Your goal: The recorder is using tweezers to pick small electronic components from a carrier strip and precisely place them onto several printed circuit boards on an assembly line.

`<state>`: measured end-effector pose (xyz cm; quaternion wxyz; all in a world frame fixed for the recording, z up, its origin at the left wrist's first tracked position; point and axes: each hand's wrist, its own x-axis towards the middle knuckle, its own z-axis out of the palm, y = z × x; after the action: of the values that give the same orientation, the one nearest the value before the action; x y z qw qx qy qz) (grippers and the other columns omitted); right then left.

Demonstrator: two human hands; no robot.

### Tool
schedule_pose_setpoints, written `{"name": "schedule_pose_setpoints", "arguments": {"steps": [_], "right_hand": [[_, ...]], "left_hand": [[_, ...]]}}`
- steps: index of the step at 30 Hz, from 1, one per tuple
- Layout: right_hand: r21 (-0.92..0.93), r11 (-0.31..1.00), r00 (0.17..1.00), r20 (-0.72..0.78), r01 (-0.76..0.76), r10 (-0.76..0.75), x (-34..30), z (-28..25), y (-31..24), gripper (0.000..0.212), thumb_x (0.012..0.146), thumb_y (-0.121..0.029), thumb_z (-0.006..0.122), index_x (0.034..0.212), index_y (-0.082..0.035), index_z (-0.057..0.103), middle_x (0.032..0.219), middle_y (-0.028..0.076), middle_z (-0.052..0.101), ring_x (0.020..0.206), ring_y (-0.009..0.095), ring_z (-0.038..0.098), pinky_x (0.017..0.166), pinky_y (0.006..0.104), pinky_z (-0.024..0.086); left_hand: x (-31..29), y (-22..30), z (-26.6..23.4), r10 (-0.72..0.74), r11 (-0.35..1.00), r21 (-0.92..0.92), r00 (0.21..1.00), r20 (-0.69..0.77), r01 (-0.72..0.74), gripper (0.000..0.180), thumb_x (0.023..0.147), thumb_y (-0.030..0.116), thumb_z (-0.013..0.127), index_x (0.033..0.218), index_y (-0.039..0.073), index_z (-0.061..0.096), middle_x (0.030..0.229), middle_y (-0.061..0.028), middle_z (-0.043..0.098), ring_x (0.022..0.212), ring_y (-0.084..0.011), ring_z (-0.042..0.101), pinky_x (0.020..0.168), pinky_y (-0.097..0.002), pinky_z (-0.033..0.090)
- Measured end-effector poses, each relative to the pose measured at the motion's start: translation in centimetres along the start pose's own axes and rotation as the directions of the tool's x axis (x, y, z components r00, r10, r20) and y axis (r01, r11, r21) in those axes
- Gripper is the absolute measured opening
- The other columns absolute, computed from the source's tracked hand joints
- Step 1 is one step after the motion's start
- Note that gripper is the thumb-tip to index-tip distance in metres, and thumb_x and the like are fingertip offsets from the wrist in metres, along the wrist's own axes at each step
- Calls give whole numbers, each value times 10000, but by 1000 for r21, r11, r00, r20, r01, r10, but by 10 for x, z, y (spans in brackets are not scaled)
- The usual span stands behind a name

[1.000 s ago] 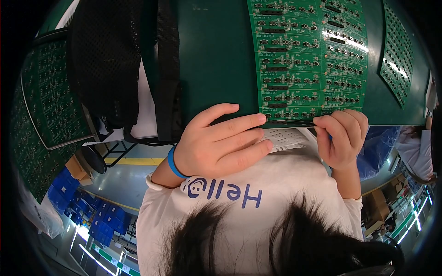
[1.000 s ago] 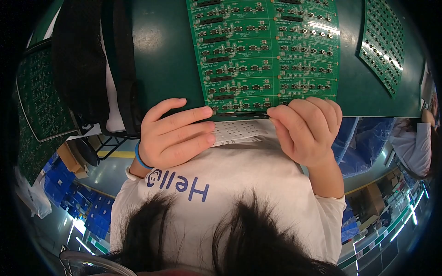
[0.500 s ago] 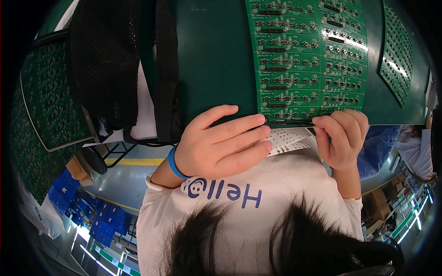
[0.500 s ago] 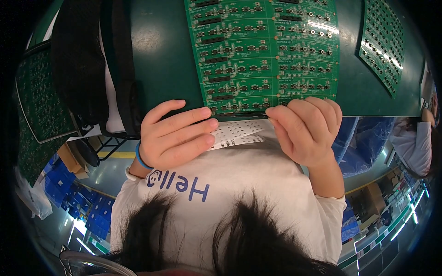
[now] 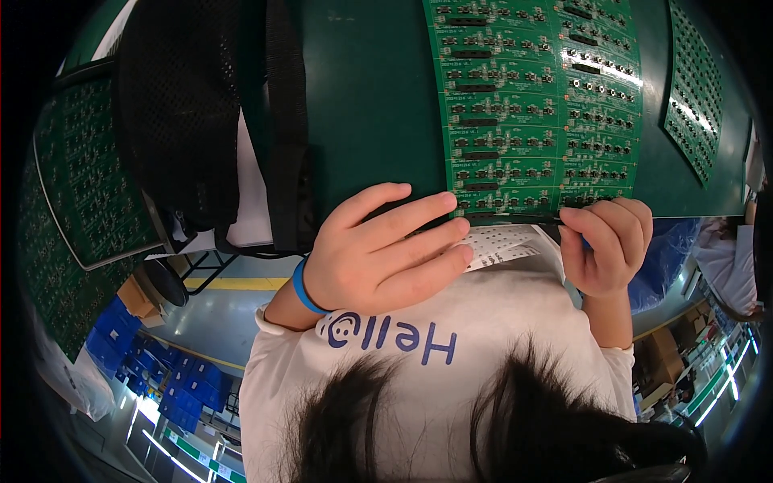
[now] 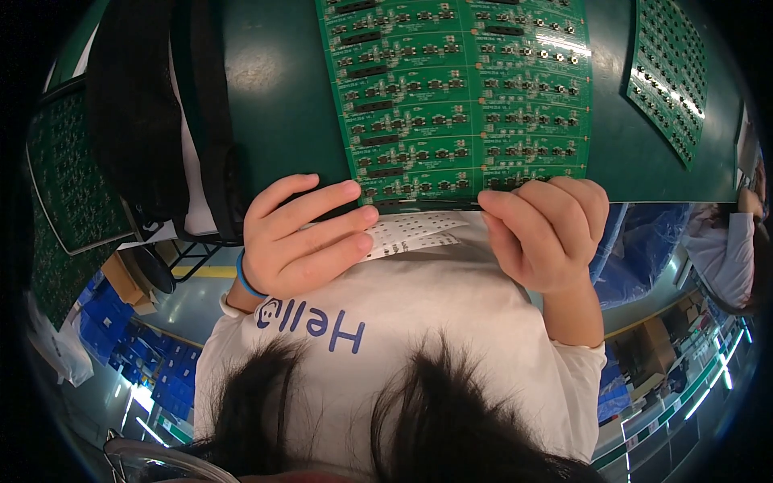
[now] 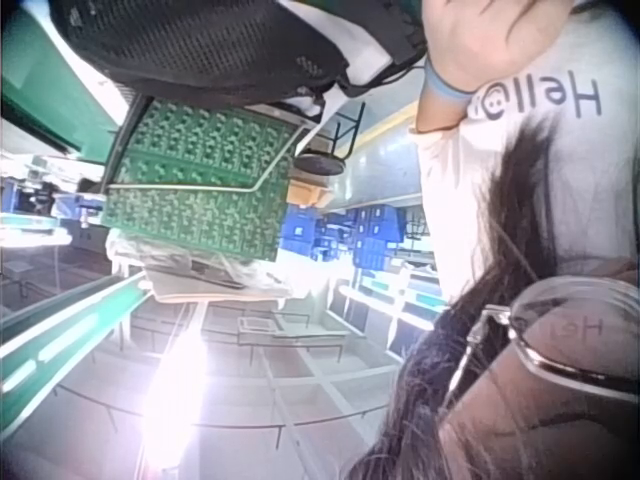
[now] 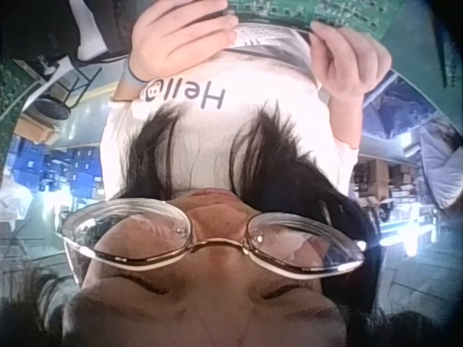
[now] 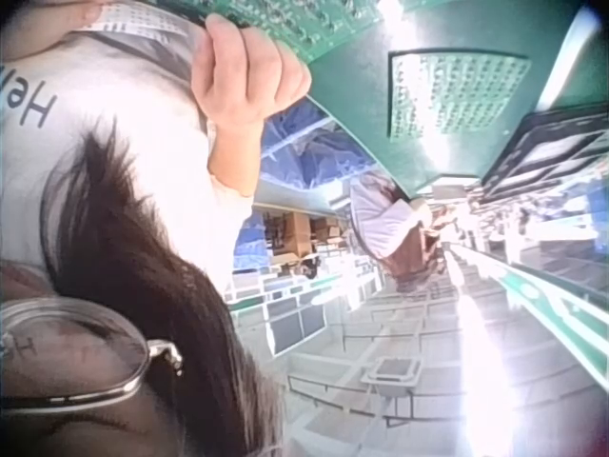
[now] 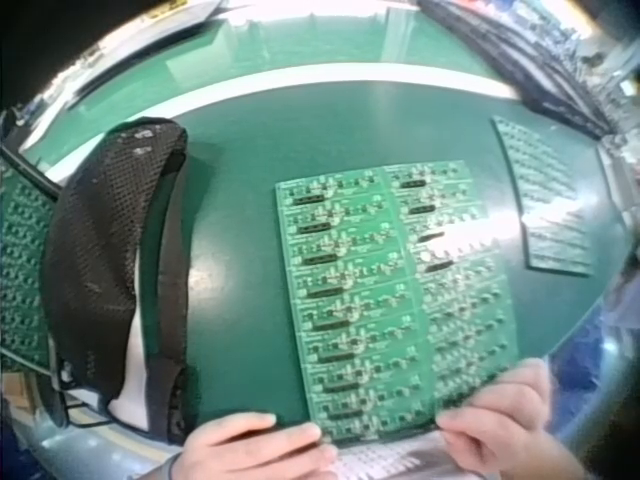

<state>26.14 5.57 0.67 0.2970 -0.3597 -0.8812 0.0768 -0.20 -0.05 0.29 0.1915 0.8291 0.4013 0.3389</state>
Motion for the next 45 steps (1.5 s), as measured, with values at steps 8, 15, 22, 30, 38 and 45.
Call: {"name": "schedule_pose_setpoints", "arguments": {"steps": [8,15,22,30,38,45], "right_hand": [[-9,1000,1000,7,5,-5,1,1,2,208,626,-137,721,832,-150,691,805,-10,571,716,181,525,662,304,395],[-27,1000,999,40,5,-4,0,2,2,201,632,-157,723,828,-173,683,811,-19,570,725,180,528,672,305,386],[-29,999,999,44,-13,14,-2,5,3,203,620,-169,728,815,-179,671,806,-23,562,736,180,532,672,305,376],[-44,999,999,35,5,-4,-3,6,4,200,619,-176,724,810,-178,665,817,-21,562,745,174,532,673,297,361],[-25,1000,999,37,-15,16,-2,8,2,199,612,-151,708,802,-175,657,811,-17,561,748,184,533,679,306,363],[4,1000,999,42,-8,8,0,5,3,192,618,-154,708,802,-176,660,799,-18,558,732,183,529,677,308,364]], "left_hand": [[-1,-1,1,14,1000,1,1000,-7,-14,233,735,124,717,940,116,608,981,-39,692,973,-259,644,836,-393,480],[1,-1,0,2,1000,25,1000,21,-3,191,739,111,703,912,110,621,986,-48,692,974,-247,642,838,-384,477],[2,-1,-1,-2,1000,14,1000,19,2,181,727,99,700,897,105,640,982,-51,692,972,-246,640,837,-381,474],[3,-1,-1,-1,1000,14,1000,18,1,170,729,99,688,894,95,647,979,-56,693,973,-248,637,834,-378,472],[2,-1,-2,-6,1000,15,1000,26,6,174,725,100,687,896,98,654,980,-55,694,973,-244,637,837,-377,469],[2,-1,-1,-5,1000,24,1000,29,5,180,720,103,693,897,106,656,979,-47,694,971,-236,638,840,-374,467]]}}
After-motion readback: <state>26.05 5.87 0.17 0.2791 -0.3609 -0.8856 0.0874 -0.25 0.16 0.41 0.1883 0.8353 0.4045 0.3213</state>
